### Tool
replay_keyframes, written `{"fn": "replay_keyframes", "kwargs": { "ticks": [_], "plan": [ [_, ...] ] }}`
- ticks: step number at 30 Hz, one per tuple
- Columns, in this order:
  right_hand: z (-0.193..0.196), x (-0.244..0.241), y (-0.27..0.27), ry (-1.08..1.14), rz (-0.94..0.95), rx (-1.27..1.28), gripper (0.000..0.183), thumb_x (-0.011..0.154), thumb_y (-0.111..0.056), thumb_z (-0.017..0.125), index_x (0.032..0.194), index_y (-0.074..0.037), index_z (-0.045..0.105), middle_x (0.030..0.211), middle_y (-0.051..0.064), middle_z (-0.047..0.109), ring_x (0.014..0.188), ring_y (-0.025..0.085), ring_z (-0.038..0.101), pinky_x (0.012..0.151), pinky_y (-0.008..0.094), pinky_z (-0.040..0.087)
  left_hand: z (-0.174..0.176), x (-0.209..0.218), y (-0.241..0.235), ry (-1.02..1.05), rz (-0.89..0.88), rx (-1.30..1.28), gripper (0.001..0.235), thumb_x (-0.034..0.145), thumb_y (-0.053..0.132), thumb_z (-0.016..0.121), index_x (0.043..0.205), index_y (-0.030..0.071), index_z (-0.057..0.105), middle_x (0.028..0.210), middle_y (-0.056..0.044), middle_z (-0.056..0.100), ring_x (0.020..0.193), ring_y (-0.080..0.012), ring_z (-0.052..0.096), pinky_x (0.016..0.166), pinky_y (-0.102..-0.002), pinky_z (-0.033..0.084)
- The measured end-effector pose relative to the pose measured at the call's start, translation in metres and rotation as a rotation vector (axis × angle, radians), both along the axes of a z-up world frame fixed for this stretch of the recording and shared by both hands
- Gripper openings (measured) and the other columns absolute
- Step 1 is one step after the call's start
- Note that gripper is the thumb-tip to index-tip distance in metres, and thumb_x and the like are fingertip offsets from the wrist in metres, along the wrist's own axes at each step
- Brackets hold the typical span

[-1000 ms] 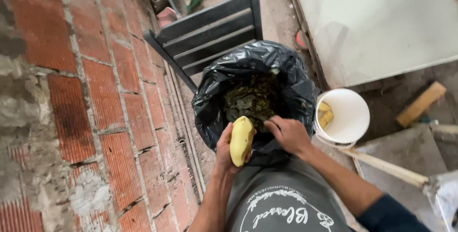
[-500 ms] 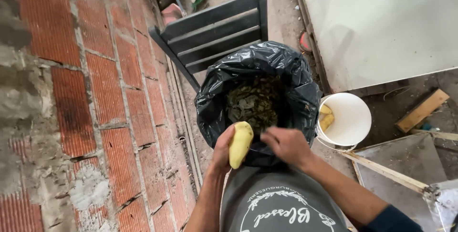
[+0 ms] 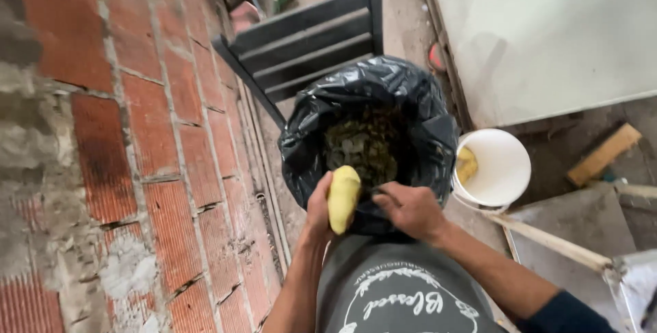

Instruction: Peeling potatoes with a small knife over a trash can and placing them into a bucket.

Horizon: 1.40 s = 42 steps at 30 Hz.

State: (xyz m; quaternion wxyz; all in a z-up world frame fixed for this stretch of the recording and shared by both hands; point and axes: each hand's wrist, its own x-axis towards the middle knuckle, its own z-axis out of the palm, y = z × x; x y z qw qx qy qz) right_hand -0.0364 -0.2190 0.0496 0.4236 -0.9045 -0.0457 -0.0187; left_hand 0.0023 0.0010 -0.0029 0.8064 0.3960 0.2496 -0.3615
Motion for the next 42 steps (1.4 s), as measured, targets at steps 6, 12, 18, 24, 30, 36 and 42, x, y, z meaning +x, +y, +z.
{"fn": "replay_keyframes", "kwargs": {
  "ticks": [6, 12, 18, 24, 30, 36, 42],
  "plan": [
    [-0.045, 0.015, -0.008, 0.294, -0.111, -0.241, 0.028, 0.098, -0.041, 0.067, 0.095, -0.014, 0.073, 0.076, 0.017, 0.073, 0.071, 0.039, 0.071, 0.061, 0.049, 0.054, 0.028, 0.001, -0.009, 0.111, -0.016, -0.116, 0.060, 0.103, 0.054, 0.040, 0.102, 0.003, 0.072, 0.067, -0.008, 0.070, 0.042, -0.0200, 0.060, 0.034, -0.030, 0.046],
    [0.003, 0.017, -0.001, -0.127, 0.105, 0.047, 0.030, 0.097, -0.040, 0.064, 0.096, -0.010, 0.066, 0.077, 0.017, 0.071, 0.066, 0.039, 0.069, 0.053, 0.047, 0.054, 0.009, 0.009, -0.010, 0.167, 0.003, -0.057, 0.059, 0.105, 0.055, 0.042, 0.102, 0.004, 0.070, 0.066, -0.008, 0.068, 0.042, -0.0210, 0.060, 0.035, -0.031, 0.047],
    [-0.040, 0.018, -0.011, 0.183, -0.112, -0.208, 0.026, 0.098, -0.038, 0.065, 0.094, -0.012, 0.070, 0.073, 0.015, 0.072, 0.068, 0.039, 0.070, 0.057, 0.049, 0.052, 0.023, 0.010, -0.011, 0.138, -0.021, -0.118, 0.063, 0.105, 0.056, 0.042, 0.101, 0.001, 0.073, 0.063, -0.007, 0.067, 0.039, -0.0183, 0.057, 0.031, -0.029, 0.044],
    [0.007, 0.005, 0.001, -0.155, 0.177, 0.043, 0.027, 0.092, -0.036, 0.068, 0.092, -0.009, 0.067, 0.075, 0.014, 0.072, 0.062, 0.035, 0.070, 0.051, 0.043, 0.054, 0.017, 0.005, -0.009, 0.180, 0.024, -0.009, 0.062, 0.104, 0.057, 0.041, 0.102, 0.003, 0.071, 0.068, -0.008, 0.068, 0.041, -0.0201, 0.059, 0.033, -0.031, 0.045],
    [-0.029, 0.022, -0.012, 0.068, -0.028, -0.230, 0.028, 0.096, -0.038, 0.067, 0.089, -0.011, 0.069, 0.073, 0.012, 0.071, 0.065, 0.036, 0.070, 0.053, 0.045, 0.052, 0.030, 0.005, -0.016, 0.213, -0.008, -0.092, 0.059, 0.104, 0.055, 0.040, 0.108, 0.004, 0.071, 0.078, -0.009, 0.074, 0.043, -0.0195, 0.060, 0.034, -0.030, 0.045],
    [0.000, 0.025, -0.006, -0.122, 0.131, -0.048, 0.030, 0.096, -0.039, 0.062, 0.095, -0.010, 0.069, 0.075, 0.015, 0.072, 0.062, 0.039, 0.069, 0.050, 0.048, 0.053, 0.001, 0.006, -0.015, -0.053, 0.047, 0.017, 0.051, 0.106, 0.048, 0.045, 0.113, 0.004, 0.069, 0.084, -0.009, 0.071, 0.064, -0.0190, 0.068, 0.053, -0.031, 0.056],
    [-0.022, 0.031, -0.024, 0.206, -0.052, -0.320, 0.036, 0.095, -0.049, 0.058, 0.087, -0.017, 0.073, 0.069, 0.016, 0.071, 0.064, 0.042, 0.069, 0.057, 0.055, 0.053, -0.015, 0.006, -0.007, -0.329, 0.029, 0.232, 0.046, 0.103, 0.035, 0.053, 0.130, 0.001, 0.063, 0.111, -0.010, 0.071, 0.093, -0.0170, 0.068, 0.081, -0.031, 0.057]
  ]
}}
